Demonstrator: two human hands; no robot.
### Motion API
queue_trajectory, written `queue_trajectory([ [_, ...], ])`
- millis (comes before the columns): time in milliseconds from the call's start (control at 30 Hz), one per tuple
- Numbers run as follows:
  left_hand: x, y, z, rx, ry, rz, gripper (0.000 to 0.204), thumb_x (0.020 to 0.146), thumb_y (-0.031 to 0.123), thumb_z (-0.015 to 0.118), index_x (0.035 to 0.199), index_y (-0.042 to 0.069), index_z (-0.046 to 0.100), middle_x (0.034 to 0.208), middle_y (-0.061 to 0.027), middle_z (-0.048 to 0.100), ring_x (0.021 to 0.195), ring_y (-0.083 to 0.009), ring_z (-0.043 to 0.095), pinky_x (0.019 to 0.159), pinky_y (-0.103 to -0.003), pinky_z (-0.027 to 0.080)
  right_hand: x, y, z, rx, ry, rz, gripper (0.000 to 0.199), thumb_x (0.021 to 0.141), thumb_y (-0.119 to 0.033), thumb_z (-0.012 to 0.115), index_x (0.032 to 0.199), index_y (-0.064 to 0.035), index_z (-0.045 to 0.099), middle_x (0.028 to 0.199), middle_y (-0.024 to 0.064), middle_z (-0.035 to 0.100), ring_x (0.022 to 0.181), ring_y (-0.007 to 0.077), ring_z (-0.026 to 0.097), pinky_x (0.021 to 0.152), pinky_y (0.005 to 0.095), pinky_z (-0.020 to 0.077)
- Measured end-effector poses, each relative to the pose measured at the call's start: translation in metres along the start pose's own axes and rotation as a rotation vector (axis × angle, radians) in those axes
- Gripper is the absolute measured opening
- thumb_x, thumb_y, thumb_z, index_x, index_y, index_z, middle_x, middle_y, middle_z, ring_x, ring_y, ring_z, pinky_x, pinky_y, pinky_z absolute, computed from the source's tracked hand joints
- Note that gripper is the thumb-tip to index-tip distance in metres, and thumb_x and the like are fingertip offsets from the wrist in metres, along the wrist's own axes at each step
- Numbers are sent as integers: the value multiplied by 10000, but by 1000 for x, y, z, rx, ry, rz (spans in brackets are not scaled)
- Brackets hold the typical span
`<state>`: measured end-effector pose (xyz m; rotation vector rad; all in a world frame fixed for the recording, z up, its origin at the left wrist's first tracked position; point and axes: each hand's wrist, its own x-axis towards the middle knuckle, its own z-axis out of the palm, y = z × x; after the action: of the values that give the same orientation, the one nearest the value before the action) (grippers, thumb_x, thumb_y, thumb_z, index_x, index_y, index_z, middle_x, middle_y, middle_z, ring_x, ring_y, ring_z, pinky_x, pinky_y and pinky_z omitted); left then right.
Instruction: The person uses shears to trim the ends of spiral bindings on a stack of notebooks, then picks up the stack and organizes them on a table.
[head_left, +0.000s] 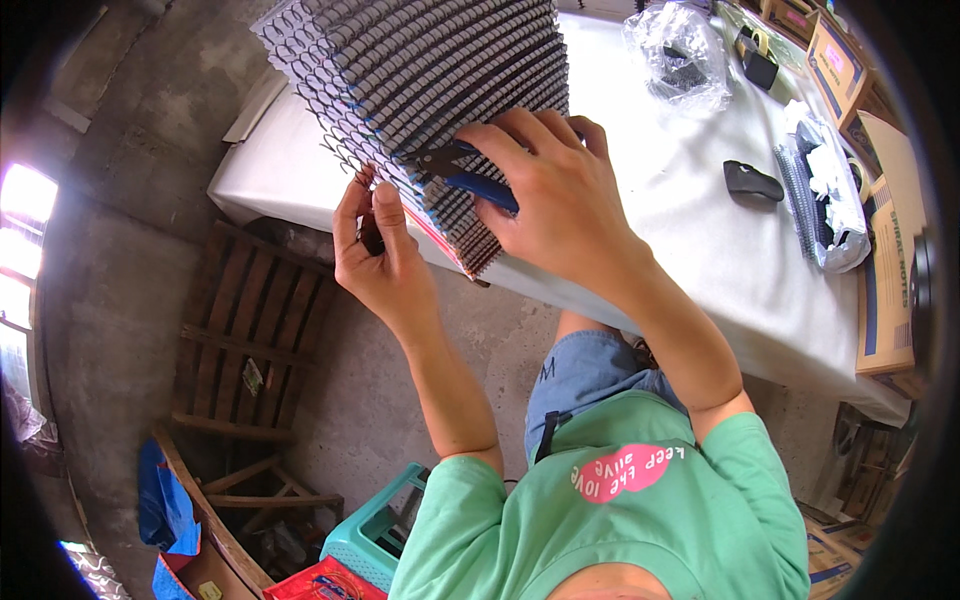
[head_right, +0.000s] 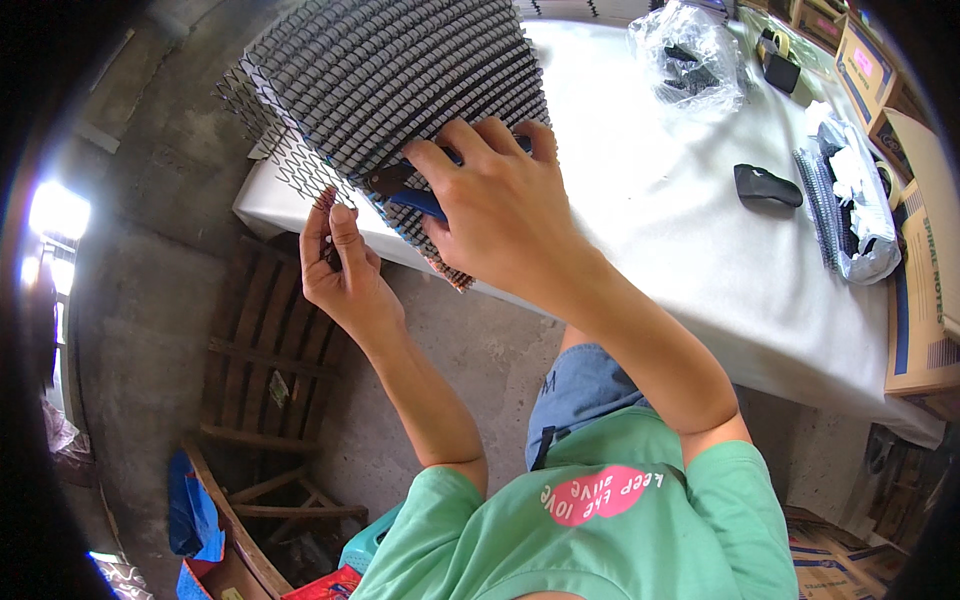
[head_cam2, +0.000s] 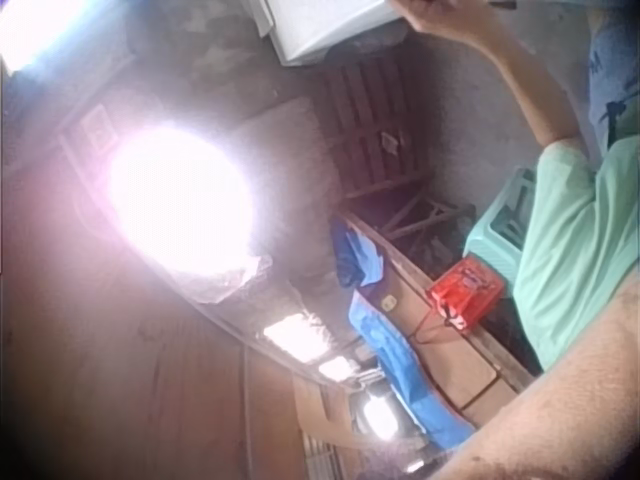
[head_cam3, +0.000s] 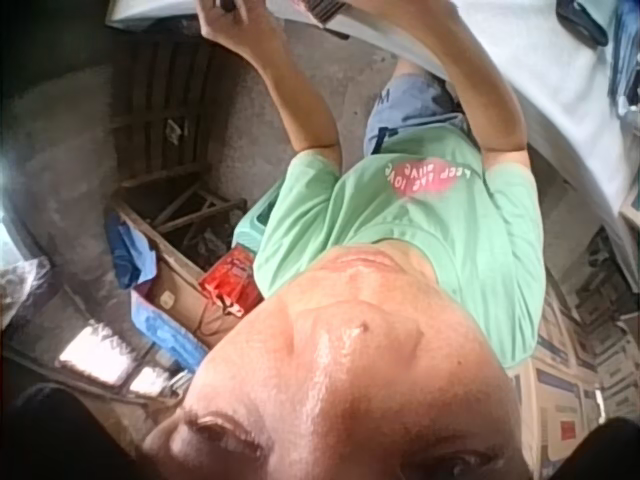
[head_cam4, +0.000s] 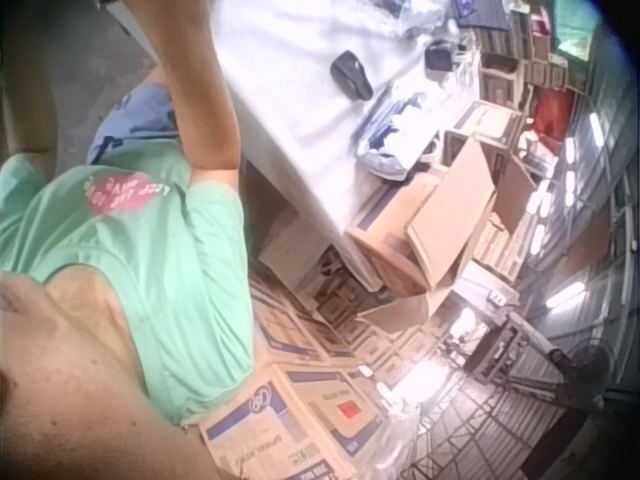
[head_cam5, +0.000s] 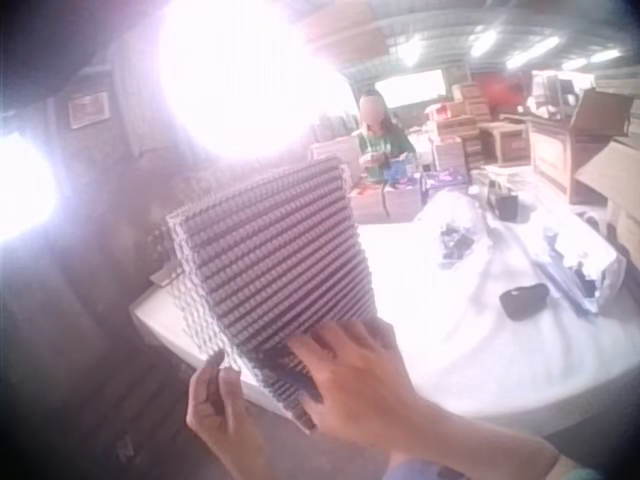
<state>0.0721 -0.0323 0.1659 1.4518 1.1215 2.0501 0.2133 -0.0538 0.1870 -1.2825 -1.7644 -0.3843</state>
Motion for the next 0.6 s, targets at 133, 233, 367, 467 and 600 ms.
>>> queue_trajectory([
  [133, -2, 3, 1, -59, -10, -39, 234, 899, 172, 617, 1022, -27, 631, 706, 22, 567, 478, 10, 350, 411, -176, 212, 0, -2, 5, -30, -3, -31, 420, 639, -183, 738, 1031, -121, 601, 904, 49, 601, 866, 227, 588, 782, 428, 425],
  [233, -3, 0, 3, -62, 7, -28, 229, 908, 181, 603, 1008, -23, 626, 685, 30, 559, 476, 17, 343, 406, -173, 206, 2, -1, 3, 42, -74, -21, 392, 639, -162, 731, 1008, -112, 609, 875, 66, 617, 827, 240, 610, 732, 407, 461],
  [367, -4, -6, 9, -255, 30, -30, 216, 921, 202, 579, 983, -5, 595, 745, 19, 554, 498, 25, 327, 407, -144, 211, 0, 4, 9, 191, -202, 113, 369, 644, -145, 719, 996, -102, 618, 868, 87, 631, 827, 266, 628, 713, 405, 484],
  [467, -6, -3, 6, -499, 59, -119, 206, 944, 202, 531, 973, 0, 560, 787, 0, 539, 560, -12, 380, 413, -150, 254, -1, 6, 8, 185, -157, 84, 370, 650, -146, 715, 1005, -103, 621, 896, 91, 629, 859, 276, 624, 748, 413, 478],
  [600, -6, -7, -3, -1027, -91, -491, 235, 957, 206, 480, 1013, -19, 519, 857, -57, 537, 662, -78, 440, 450, -175, 349, 3, 6, -1, 112, -25, 2, 393, 653, -162, 722, 1031, -122, 622, 953, 72, 610, 897, 260, 597, 775, 423, 444],
])
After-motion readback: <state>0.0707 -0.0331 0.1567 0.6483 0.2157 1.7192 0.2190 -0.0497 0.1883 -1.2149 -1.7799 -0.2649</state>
